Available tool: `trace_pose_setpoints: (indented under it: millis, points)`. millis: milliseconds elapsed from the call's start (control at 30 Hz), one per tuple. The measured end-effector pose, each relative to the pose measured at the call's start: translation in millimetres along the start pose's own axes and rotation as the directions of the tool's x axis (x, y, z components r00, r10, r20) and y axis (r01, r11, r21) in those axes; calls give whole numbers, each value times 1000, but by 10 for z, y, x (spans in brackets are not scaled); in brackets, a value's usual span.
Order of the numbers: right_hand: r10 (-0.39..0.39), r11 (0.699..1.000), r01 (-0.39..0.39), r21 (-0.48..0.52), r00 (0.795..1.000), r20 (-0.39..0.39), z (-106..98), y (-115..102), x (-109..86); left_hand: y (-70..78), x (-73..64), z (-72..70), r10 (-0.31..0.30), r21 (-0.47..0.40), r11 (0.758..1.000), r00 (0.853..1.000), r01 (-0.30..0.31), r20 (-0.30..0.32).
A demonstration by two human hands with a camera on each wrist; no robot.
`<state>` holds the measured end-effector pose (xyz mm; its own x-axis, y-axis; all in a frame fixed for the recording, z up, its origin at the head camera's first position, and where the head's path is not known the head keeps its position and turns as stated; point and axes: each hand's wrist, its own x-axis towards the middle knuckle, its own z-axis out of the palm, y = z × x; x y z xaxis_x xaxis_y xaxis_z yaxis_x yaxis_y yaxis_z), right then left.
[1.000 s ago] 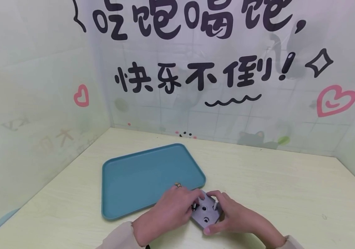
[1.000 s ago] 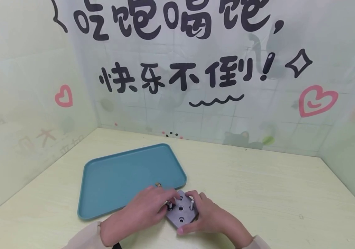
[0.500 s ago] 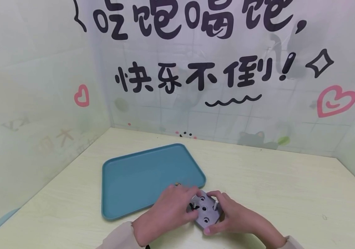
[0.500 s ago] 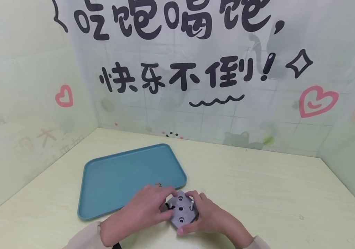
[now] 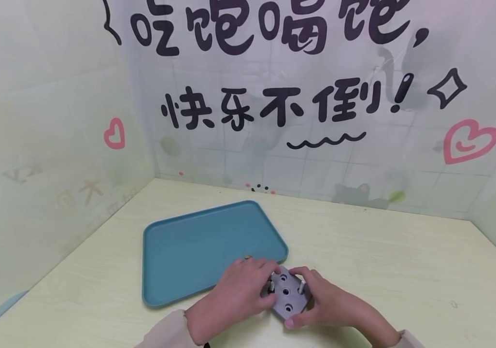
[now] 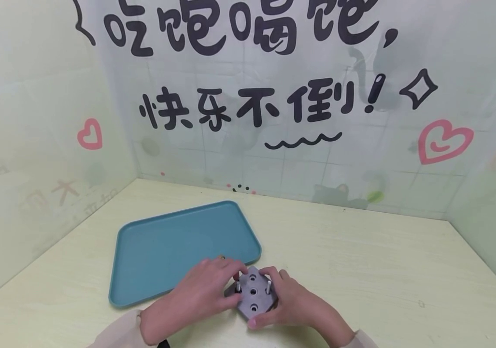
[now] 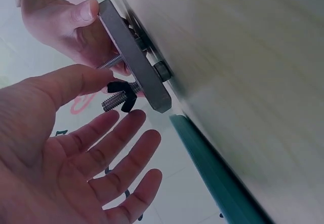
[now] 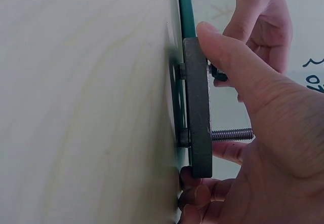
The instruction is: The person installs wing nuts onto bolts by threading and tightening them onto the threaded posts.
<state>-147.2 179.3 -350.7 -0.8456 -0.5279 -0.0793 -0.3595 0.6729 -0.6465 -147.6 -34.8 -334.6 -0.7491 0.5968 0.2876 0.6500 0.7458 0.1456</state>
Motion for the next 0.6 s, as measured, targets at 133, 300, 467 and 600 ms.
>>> trace_pose_setpoints:
  millis: [133, 300, 467, 600]
  points:
    - [13, 1000, -13, 9, 1000, 6, 1, -3, 1, 3, 11, 3, 29, -23, 999, 1000, -29, -5]
    - [9, 1000, -9, 6, 1000, 5, 5, 1, 0, 2, 9, 0, 56, -32, 998, 998, -57, -12]
    - [18, 1000, -18, 8, 1000, 8, 5, 1, 4, -4, 3, 1, 72, -12, 997, 997, -72, -38]
    - [12, 1000, -12, -3, 1000, 3, 4, 3, 4, -1, -3, 11, 49, 18, 999, 998, -49, -26]
